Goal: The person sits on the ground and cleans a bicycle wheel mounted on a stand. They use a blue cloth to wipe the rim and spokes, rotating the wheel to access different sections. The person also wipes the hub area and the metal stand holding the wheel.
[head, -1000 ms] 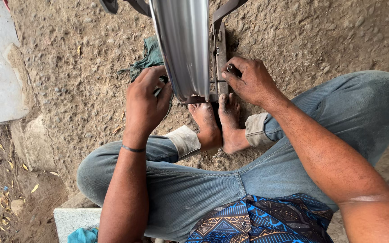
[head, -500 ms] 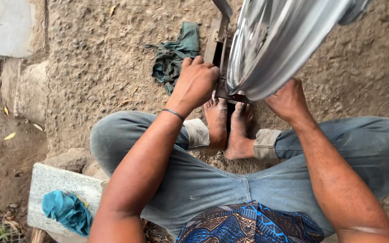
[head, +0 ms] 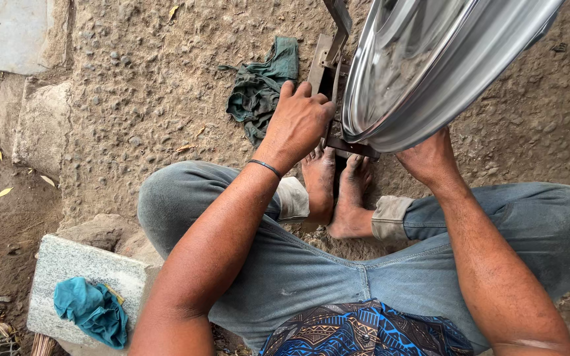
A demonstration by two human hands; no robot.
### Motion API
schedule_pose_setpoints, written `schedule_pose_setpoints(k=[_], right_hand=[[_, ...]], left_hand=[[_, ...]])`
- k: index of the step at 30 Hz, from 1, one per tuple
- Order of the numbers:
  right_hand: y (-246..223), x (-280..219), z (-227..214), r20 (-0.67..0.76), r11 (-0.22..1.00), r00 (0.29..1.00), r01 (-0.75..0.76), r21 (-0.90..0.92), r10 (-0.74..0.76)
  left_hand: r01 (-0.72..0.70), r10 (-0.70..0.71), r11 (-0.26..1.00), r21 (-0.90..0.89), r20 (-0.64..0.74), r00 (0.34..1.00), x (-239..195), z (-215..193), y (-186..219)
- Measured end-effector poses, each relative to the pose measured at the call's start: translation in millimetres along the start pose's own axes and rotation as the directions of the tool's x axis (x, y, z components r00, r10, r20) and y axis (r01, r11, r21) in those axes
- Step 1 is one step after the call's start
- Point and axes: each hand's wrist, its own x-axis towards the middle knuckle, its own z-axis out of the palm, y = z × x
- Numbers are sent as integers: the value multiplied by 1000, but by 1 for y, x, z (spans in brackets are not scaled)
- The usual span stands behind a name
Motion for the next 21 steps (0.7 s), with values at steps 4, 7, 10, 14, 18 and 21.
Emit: schedule_pose_setpoints(k=[4,7,10,14,18,21], right_hand=[[8,1,2,-13,999,999,36,6,-36],[13,2,3,-32,993,993,111,36,-110],[13,0,5,-2,999,999,46,13,-46],[11,5,6,56,968,967,-249,26,247],[17,3,10,49,973,972,-230,-4,230],[23,1,14,59,977,975,-214,-9,214]], left_hand=[[4,-4,1000,2,12,1000,0,-1,2],[-19,20,1000,10,-44,999,0,0,0],[-24,24,1000,0,-31,999,-3,0,-1],[-43,38,997,-59,-92,995,-1,-7,-1],[-29,26,999,-39,-61,998,-1,-9,1],[-9,9,1000,-17,-8,1000,-4,-7,0]])
